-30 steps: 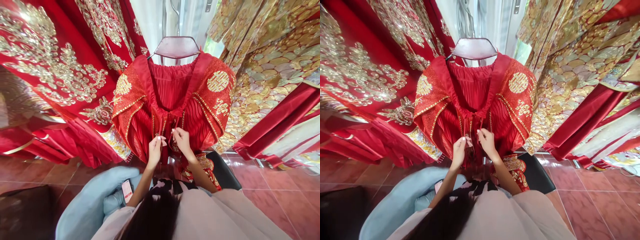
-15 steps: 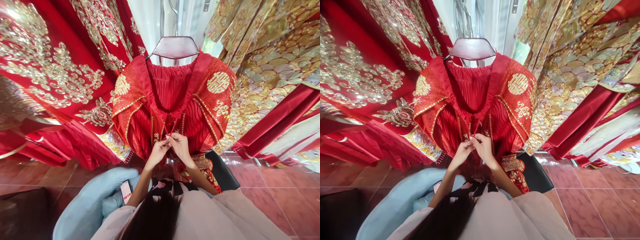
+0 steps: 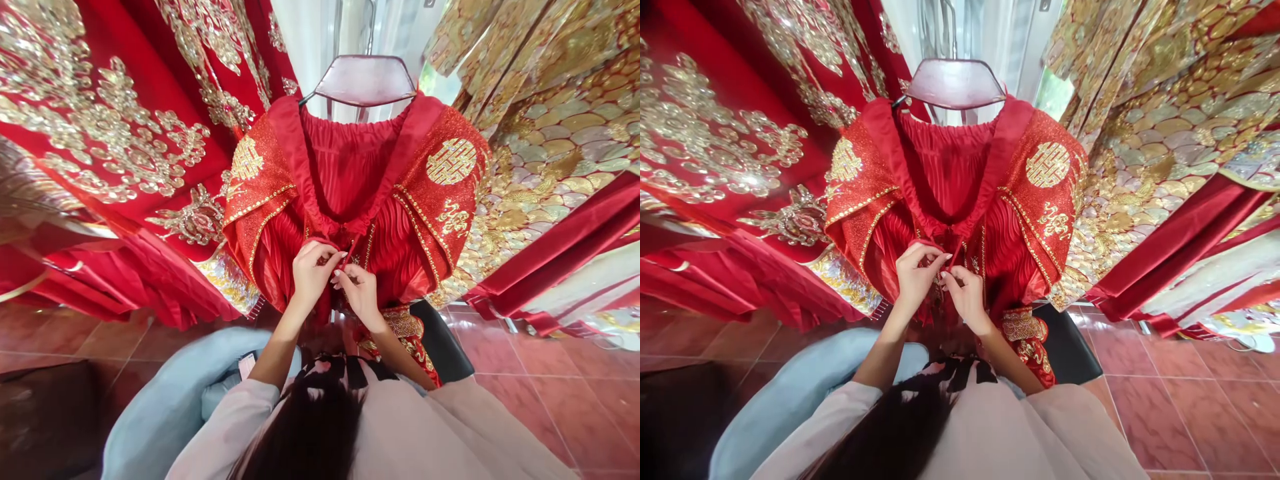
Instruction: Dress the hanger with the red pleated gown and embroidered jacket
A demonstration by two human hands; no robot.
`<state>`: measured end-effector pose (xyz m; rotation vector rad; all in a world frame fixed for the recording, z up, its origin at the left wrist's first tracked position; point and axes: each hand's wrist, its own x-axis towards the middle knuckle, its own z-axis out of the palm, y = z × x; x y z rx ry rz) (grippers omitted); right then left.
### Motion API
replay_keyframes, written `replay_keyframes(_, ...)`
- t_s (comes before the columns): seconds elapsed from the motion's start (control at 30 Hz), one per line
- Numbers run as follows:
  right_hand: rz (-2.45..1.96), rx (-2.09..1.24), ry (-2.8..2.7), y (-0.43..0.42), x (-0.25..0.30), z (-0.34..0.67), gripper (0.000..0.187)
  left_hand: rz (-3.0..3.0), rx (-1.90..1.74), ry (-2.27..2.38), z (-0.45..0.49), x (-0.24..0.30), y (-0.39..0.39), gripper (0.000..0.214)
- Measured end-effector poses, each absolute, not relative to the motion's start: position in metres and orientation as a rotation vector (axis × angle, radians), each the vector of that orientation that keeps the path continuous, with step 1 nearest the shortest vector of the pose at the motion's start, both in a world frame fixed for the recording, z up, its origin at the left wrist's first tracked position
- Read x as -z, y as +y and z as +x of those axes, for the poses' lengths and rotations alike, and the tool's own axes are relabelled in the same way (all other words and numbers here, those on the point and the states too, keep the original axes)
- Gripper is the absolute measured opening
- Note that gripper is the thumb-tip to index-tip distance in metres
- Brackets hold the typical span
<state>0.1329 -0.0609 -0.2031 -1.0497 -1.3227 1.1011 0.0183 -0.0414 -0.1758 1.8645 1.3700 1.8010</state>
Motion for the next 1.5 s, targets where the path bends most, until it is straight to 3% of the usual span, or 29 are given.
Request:
replay_keyframes(0.1, -1.075, -1.043, -1.367, -0.062, 0.204, 0.135, 0.024, 1.58, -1.863, 1.463, 0.028, 0.181, -0.034, 0.026)
replay_keyframes(0.3, -1.059, -1.069, -1.4, -0.066, 0.199, 0.135, 0.026, 0.99, -1.575, 0.928, 0.023, 0.188, -0.036, 0.038)
replay_keyframes(0.43, -1.081, -1.102, -1.388, -0.066, 0.195, 0.136, 0.026, 0.743, -1.572, 0.892, 0.013, 0.196, -0.043, 0.051)
replay_keyframes(0.77, -1.096, -1.064, -1.472, -0.072, 0.189, 0.143, 0.025, 0.666, -2.332, 1.408, -0.036, 0.216, -0.021, 0.028)
replay_keyframes(0.97, -1.078, -1.02, -1.448, -0.072, 0.191, 0.149, 0.027, 0.892, -2.062, 1.762, -0.058, 0.242, -0.034, 0.018)
replay_keyframes(1.13, -1.079, -1.065, -1.506, -0.07, 0.189, 0.144, 0.03, 1.492, -1.682, 2.086, -0.019, 0.204, -0.064, 0.015)
replay_keyframes(1.27, -1.07, -0.979, -1.618, -0.07, 0.186, 0.143, 0.025, 1.765, -1.463, 1.507, 0.013, 0.173, -0.071, 0.03)
replay_keyframes(1.37, -1.067, -0.833, -1.729, -0.069, 0.18, 0.15, 0.024, 1.628, -1.333, 1.046, 0.022, 0.173, -0.065, 0.04)
replay_keyframes(1.5, -1.067, -0.831, -1.909, -0.064, 0.162, 0.172, 0.024, 1.543, -1.246, 0.995, 0.015, 0.175, -0.056, 0.032)
